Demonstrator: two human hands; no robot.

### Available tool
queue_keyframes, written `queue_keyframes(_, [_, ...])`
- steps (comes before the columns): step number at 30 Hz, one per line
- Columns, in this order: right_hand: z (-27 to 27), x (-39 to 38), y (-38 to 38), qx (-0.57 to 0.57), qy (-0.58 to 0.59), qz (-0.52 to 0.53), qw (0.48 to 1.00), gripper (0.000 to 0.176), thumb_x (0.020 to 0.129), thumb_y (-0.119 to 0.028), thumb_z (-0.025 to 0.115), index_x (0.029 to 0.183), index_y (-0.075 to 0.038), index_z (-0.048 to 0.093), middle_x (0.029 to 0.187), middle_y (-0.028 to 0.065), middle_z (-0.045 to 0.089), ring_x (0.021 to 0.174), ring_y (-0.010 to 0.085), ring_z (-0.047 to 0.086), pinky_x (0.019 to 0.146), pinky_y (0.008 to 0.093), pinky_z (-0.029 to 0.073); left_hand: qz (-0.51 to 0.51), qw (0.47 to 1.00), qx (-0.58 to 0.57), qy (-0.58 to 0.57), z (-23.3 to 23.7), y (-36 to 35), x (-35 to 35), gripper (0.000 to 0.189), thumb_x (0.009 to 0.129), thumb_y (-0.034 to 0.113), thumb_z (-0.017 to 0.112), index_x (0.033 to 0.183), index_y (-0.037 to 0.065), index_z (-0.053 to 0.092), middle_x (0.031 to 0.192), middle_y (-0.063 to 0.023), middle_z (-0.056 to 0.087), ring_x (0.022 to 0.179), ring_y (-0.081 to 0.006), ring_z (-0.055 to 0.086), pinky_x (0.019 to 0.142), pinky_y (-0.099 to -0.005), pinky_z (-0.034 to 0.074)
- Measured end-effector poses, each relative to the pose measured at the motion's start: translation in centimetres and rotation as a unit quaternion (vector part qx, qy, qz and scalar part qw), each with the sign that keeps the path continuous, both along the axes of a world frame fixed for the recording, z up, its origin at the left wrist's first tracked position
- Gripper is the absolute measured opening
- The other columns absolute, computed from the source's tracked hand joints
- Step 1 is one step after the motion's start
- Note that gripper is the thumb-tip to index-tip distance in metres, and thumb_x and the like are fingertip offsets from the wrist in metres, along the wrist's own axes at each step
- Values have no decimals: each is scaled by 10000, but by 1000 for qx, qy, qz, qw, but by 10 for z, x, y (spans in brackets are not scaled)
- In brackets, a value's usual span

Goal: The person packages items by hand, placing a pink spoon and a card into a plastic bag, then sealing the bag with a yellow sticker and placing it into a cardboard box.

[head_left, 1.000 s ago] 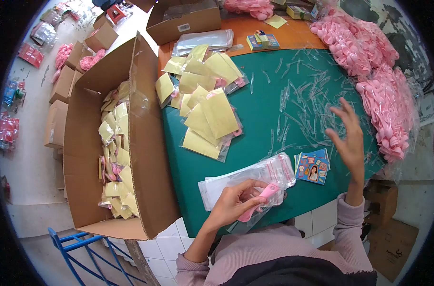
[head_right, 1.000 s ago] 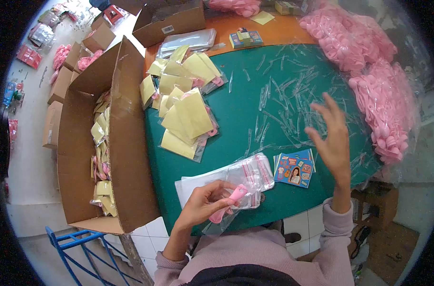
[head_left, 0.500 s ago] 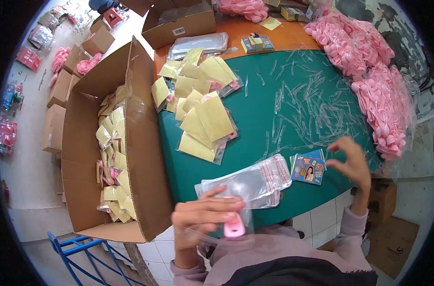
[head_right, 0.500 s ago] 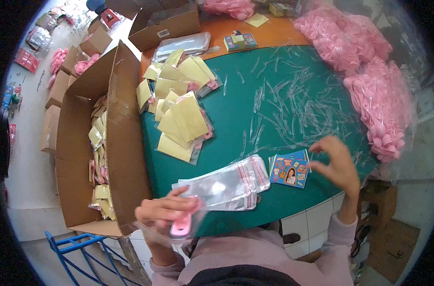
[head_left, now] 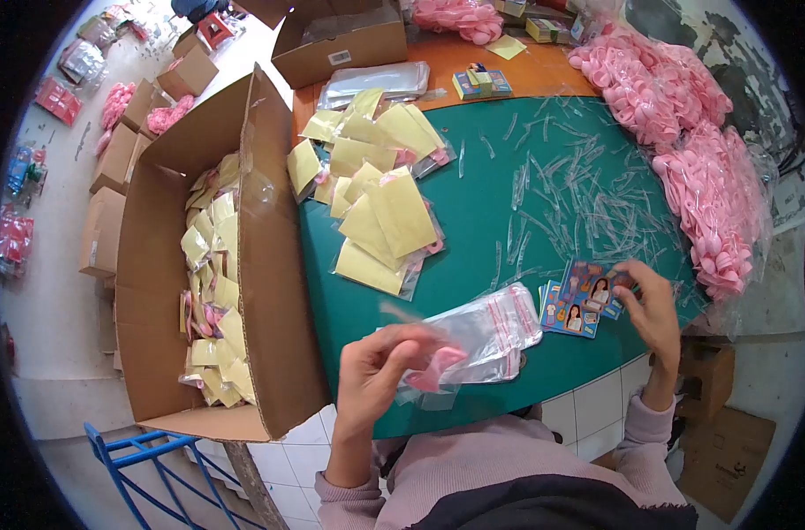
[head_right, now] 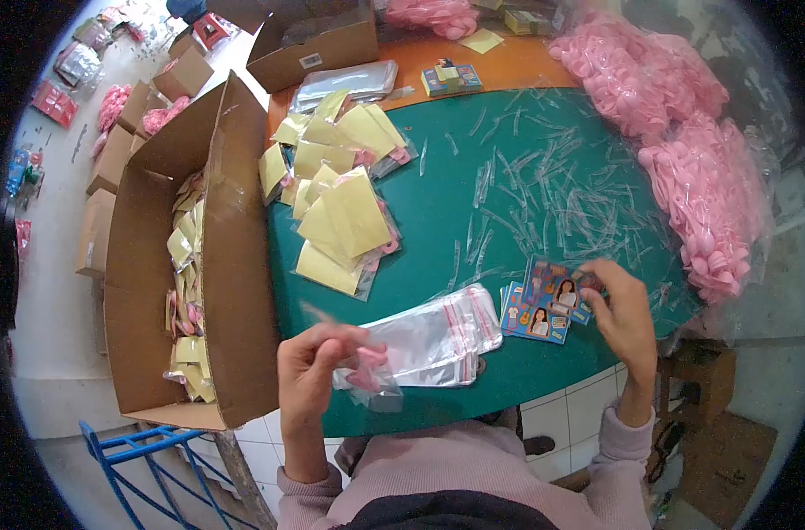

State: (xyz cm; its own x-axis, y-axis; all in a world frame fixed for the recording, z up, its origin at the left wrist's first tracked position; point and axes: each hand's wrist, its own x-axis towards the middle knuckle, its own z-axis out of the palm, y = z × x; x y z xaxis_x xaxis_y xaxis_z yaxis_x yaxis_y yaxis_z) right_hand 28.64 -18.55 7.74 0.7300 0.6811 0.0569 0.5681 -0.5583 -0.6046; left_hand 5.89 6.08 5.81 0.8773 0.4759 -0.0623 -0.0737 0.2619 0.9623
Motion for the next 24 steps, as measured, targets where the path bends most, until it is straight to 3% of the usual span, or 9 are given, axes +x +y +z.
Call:
queue_keyframes(3, [30,-2,12,-50,93,-47,993,191,752,17,582,921,0,495,705,148,573,682,237,614,567,287,442,-44,999,2,13,1,-5,6,190,892,88,520,985,-44,621,914,-72,641,731,-79,557,647,-205,471])
queue_keyframes(5, [23,6,10,-34,85,-16,996,167,764,-18,585,905,-10,497,627,123,568,637,306,604,562,336,443,-59,998,6,34,6,-6,6,265,875,231,566,892,-23,637,787,-98,636,734,-137,616,668,-271,505])
queue_keyframes(7, [10,16,8,-194,-37,98,975,159,777,-58,582,889,4,488,704,150,568,704,371,570,587,399,429,-104,992,75,5,-2,1,3,275,879,238,553,834,-17,645,820,-150,651,782,-224,643,746,-389,510])
queue_keyframes(9, [8,12,9,-179,-62,99,977,170,784,-80,575,882,21,479,772,182,540,755,400,525,619,446,401,71,955,20,-288,-8,1,3,310,888,254,524,734,16,648,859,-218,647,850,-318,641,841,-540,447])
queue_keyframes(10, [8,11,9,-146,-66,90,983,167,782,-69,571,883,26,479,795,191,528,775,394,521,627,438,401,7,965,117,-235,-3,11,-3,344,895,297,499,695,55,640,881,-242,637,859,-345,637,879,-618,384])
queue_keyframes(13, [10,9,8,-94,-47,52,993,153,780,-43,560,889,32,484,818,200,518,766,378,519,632,413,406,13,969,74,-237,15,16,-9,366,837,361,563,803,15,679,880,-194,656,880,-326,639,934,-549,359])
queue_keyframes(14, [8,5,7,-72,-16,16,997,143,780,-27,552,892,33,489,818,200,521,736,368,521,628,395,412,100,948,9,-303,7,24,-13,338,843,323,574,838,-1,670,830,-202,657,827,-337,650,935,-561,349])
queue_keyframes(22, [46,-19,34,46,-6,18,999,230,770,33,550,999,7,551,839,104,586,660,162,551,605,267,441,-33,977,32,-209,22,15,-5,312,859,251,565,883,-48,653,807,-219,652,835,-324,650,900,-521,411])
queue_keyframes(24, [53,-28,44,83,38,22,996,244,765,40,566,1005,-2,567,840,80,597,660,126,561,598,248,448,-19,991,35,-131,28,14,-6,280,879,205,536,921,-49,646,818,-199,657,821,-283,654,838,-422,474])
